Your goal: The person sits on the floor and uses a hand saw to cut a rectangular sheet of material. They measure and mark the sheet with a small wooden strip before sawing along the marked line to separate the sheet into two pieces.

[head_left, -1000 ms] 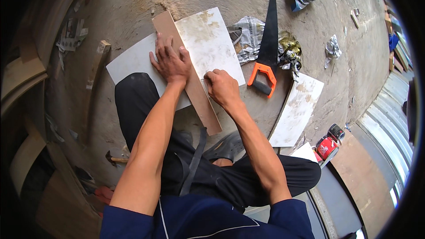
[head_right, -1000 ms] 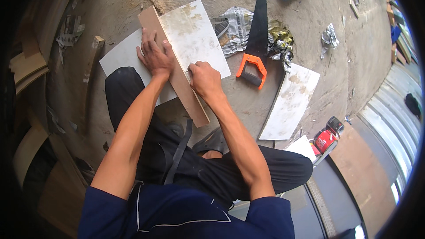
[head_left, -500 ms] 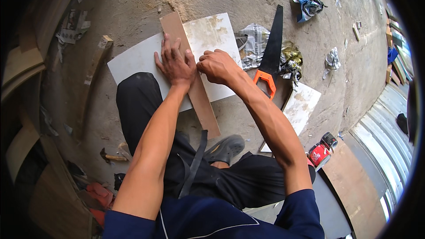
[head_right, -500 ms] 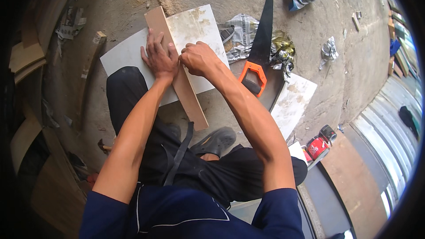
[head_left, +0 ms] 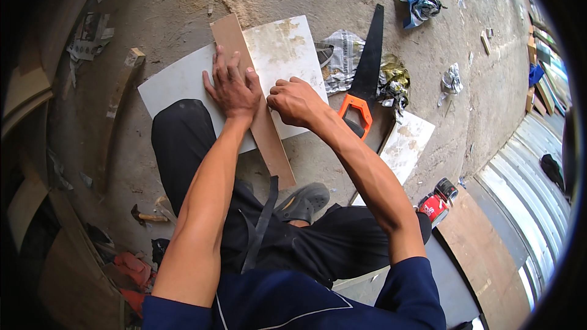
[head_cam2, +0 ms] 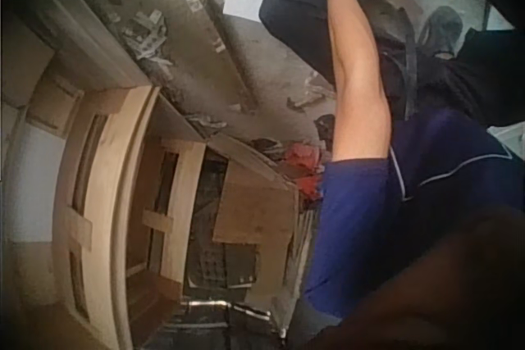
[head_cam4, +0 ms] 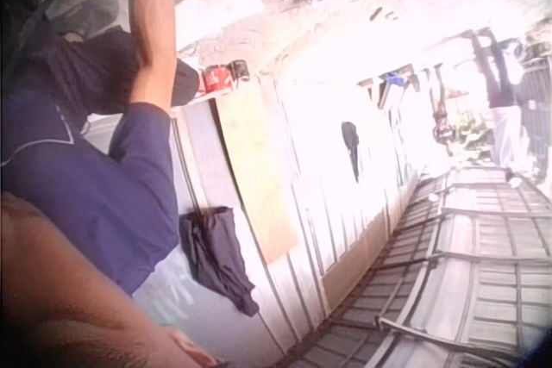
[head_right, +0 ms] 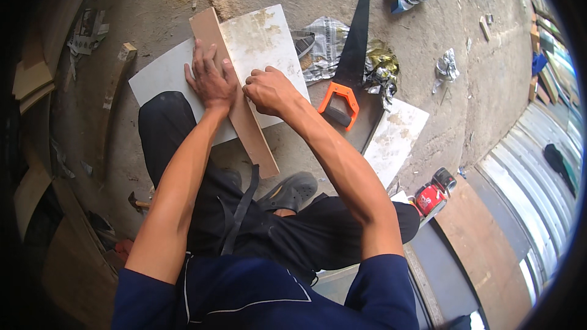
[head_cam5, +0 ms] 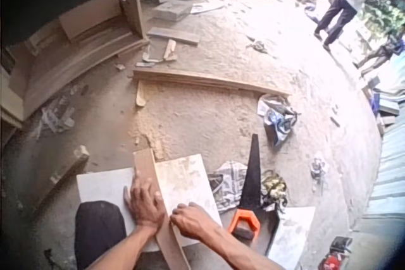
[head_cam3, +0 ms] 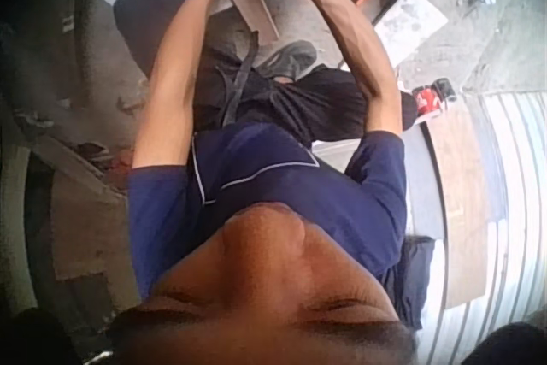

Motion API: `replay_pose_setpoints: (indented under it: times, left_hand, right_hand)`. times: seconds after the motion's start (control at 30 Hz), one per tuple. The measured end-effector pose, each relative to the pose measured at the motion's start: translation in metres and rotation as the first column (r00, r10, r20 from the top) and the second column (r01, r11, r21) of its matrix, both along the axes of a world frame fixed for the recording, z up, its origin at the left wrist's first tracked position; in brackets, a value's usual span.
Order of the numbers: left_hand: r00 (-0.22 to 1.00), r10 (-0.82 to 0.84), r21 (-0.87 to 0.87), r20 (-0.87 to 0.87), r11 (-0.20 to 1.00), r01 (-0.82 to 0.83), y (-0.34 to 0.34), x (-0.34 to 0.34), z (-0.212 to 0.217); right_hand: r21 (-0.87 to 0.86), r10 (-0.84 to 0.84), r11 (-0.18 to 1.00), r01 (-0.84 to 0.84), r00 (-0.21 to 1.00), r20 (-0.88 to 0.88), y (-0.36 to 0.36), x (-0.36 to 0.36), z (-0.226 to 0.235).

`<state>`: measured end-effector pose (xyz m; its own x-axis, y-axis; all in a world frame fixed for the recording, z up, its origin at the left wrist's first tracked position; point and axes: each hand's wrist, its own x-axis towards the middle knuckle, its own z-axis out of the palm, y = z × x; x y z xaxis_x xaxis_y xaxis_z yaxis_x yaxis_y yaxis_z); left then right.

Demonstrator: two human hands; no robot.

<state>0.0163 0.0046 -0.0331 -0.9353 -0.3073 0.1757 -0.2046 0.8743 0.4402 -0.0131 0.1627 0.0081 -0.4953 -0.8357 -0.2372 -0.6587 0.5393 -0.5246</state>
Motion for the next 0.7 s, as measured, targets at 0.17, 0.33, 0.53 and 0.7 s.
replay_pose_setpoints:
  times: [0.17,0.33,0.53,0.7]
  left_hand:
    - [1.0,-0.001,-0.04,0.027,0.999,0.002,0.001,0.001,0.001]
    - [0.999,0.004,-0.034,0.039,0.999,-0.003,-0.001,0.001,0.0]
    - [0.999,-0.013,-0.032,0.04,0.999,0.014,0.0,0.001,0.003]
    - [0.999,-0.024,-0.059,0.04,0.998,0.026,-0.001,0.001,0.003]
  right_hand:
    - [-0.004,-0.075,0.997,0.075,0.997,0.005,-0.009,-0.021,-0.002]
    - [-0.062,-0.085,0.995,0.083,0.996,-0.033,-0.028,-0.054,-0.002]
    - [0.053,-0.077,0.996,0.078,0.997,-0.019,-0.048,-0.097,-0.011]
    - [0.005,-0.16,0.987,0.161,0.984,-0.073,-0.062,-0.136,-0.006]
